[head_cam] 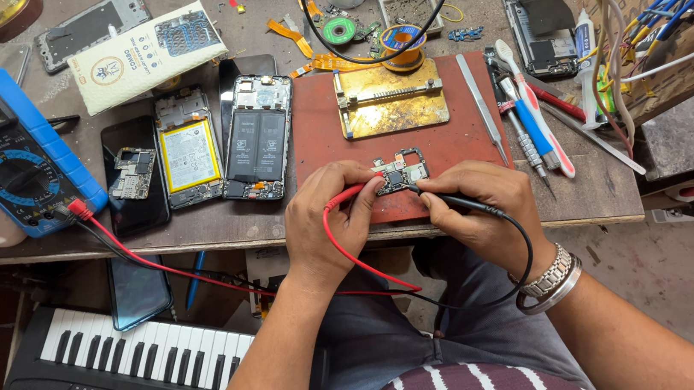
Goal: The person works at a cluttered repair bench, first handling a disassembled smartphone and lifting out its logic board with tweezers, then probing the board's contacts with multimeter test leads to test it. Several other disassembled phones and repair tools lie on the bench around the work area.
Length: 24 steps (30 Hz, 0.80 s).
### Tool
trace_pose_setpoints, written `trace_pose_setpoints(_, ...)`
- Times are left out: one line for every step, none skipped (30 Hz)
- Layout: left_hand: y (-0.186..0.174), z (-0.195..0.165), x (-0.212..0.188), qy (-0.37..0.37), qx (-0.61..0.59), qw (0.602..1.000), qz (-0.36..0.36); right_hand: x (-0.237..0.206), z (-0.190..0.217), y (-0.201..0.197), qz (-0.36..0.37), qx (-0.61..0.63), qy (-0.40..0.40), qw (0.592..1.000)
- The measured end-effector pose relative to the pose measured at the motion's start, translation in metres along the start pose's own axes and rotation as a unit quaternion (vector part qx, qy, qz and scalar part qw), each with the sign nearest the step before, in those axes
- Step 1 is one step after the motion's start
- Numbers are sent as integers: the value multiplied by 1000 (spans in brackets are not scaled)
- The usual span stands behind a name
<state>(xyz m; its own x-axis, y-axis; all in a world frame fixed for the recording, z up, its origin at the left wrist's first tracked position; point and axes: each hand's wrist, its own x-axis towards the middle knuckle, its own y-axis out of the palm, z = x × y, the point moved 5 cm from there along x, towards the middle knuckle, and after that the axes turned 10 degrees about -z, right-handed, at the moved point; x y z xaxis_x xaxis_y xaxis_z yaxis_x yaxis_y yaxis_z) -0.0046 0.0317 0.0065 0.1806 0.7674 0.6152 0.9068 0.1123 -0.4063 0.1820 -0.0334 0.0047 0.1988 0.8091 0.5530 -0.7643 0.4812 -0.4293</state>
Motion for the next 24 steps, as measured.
trace_pose_setpoints(-1,0,0,1,-1,1000,0,0,0,1,0,-1,-1,1000)
trace_pose_setpoints(0,0,0,-2,0,1000,1,0,0,1,0,1,2,1000)
trace_pose_setpoints(0,1,0,-4,1,1000,3,0,0,1,1,3,4,1000)
trace_pose_setpoints(1,1,0,-7,2,1000,5,0,-1,0,2,5,7,1000)
trace_pose_setpoints(0,1,0,-6,2,1000,4,0,-1,1,2,5,5,1000)
trace_pose_setpoints(0,1,0,-6,2,1000,4,0,0,1,2,4,4,1000)
trace_pose_setpoints(0,1,0,-5,2,1000,3,0,0,1,1,4,2,1000)
trace_pose_setpoints(1,1,0,-5,2,1000,3,0,-1,0,1,3,3,1000)
trace_pose_setpoints(0,2,-1,-5,1,1000,3,-1,-1,1,1,2,3,1000)
trace_pose_setpoints(0,2,0,-5,1,1000,3,-1,-1,1,0,1,4,1000)
trace_pose_setpoints(0,2,0,-5,2,1000,3,-1,-1,1,0,1,2,1000)
trace_pose_setpoints(1,2,0,-5,4,1000,3,-1,-1,0,0,2,1,1000)
trace_pose_setpoints(0,2,0,-5,5,1000,3,-1,-1,0,-1,2,-1,1000)
trace_pose_setpoints(0,2,-1,-6,5,1000,3,-1,-1,0,-2,3,0,1000)
trace_pose_setpoints(0,2,0,-5,5,1000,2,-1,-1,0,-3,4,1,1000)
trace_pose_setpoints(1,2,0,-5,4,1000,2,-1,-1,0,-4,6,1,1000)
trace_pose_setpoints(0,2,0,-6,3,1000,1,-1,-2,0,-2,7,6,1000)
trace_pose_setpoints(0,2,0,-6,3,1000,0,-1,-2,0,-1,8,11,1000)
trace_pose_setpoints(0,2,0,-6,2,1000,0,-1,-2,-1,0,10,17,1000)
trace_pose_setpoints(1,2,0,-6,3,1000,0,-1,-2,-2,-3,8,17,1000)
trace_pose_setpoints(0,2,0,-6,3,1000,1,-1,-1,-2,-6,7,18,1000)
trace_pose_setpoints(0,2,0,-5,4,1000,1,-1,-1,-3,-9,5,18,1000)
trace_pose_setpoints(0,2,0,-3,4,1000,0,-2,-1,-3,-13,-1,21,1000)
trace_pose_setpoints(1,1,0,-1,3,1000,-1,-2,-1,-4,-17,-6,24,1000)
